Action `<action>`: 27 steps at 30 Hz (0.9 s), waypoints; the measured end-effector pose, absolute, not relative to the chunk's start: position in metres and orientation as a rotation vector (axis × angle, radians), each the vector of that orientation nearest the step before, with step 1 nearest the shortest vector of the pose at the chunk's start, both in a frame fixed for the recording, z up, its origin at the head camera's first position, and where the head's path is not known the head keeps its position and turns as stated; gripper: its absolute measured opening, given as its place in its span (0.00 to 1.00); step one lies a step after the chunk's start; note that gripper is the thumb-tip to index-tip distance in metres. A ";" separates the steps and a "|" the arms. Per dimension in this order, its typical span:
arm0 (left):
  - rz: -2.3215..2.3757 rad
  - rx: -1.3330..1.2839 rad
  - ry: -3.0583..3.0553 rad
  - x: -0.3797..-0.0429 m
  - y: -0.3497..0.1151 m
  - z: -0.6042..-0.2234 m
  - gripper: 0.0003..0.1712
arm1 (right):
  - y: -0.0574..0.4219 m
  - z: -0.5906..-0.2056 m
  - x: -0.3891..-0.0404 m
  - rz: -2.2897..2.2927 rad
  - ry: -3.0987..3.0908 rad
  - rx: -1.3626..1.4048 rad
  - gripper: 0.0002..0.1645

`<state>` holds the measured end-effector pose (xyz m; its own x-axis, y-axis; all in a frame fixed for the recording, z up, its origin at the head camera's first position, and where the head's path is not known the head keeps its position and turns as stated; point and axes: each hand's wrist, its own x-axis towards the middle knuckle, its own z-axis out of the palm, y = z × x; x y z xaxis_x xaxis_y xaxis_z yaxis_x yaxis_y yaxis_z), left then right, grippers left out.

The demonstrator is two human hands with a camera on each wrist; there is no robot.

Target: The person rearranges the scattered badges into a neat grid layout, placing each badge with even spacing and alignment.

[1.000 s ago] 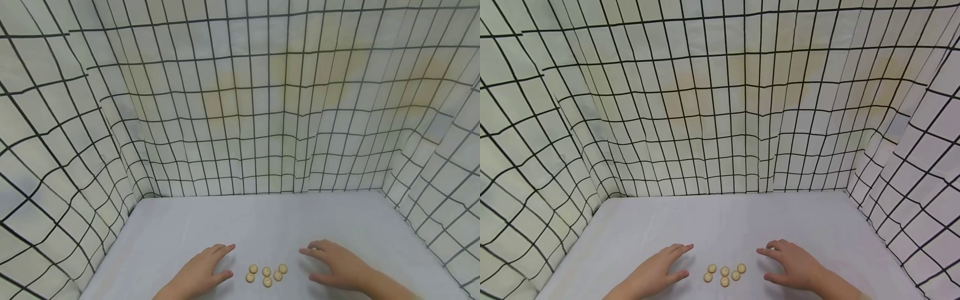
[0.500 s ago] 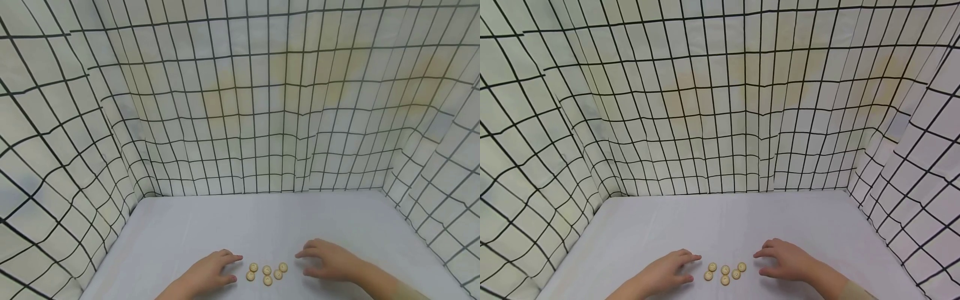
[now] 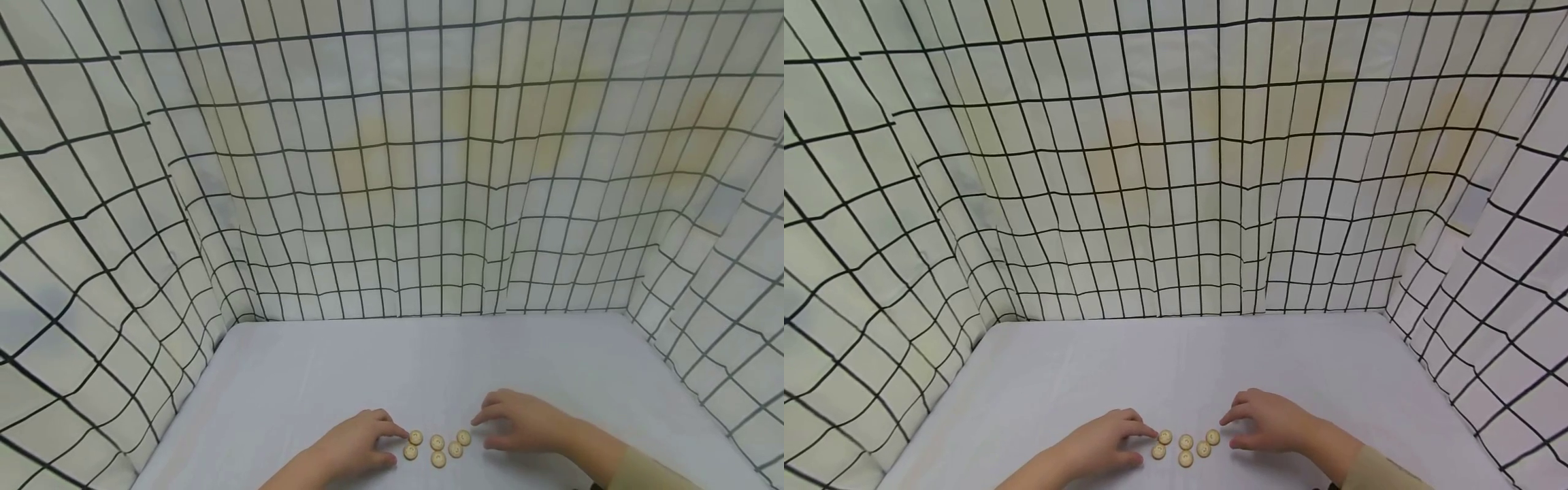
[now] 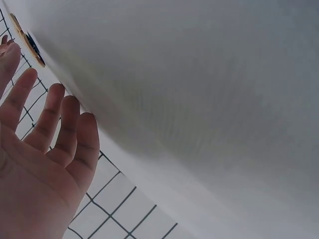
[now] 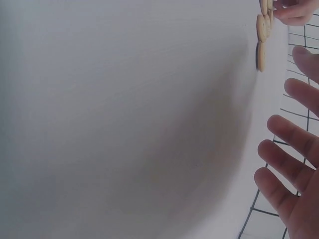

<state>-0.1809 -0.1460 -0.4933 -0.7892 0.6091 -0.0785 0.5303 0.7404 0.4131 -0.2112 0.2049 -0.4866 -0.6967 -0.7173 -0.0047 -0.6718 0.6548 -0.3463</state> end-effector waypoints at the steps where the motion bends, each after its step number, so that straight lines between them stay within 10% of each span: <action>1: 0.553 0.907 2.731 -0.181 -0.145 -0.493 0.21 | 0.204 -0.487 -0.212 -0.479 2.723 -1.159 0.18; 27: 0.552 0.917 2.705 -0.185 -0.132 -0.496 0.16 | 0.181 -0.504 -0.235 -0.417 2.602 -1.187 0.19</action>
<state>-0.1852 -0.1320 -0.4961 -0.7771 0.6220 -0.0957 0.5347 0.7328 0.4208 -0.2351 0.1806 -0.5045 -0.6363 -0.7639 -0.1076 -0.6920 0.6269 -0.3579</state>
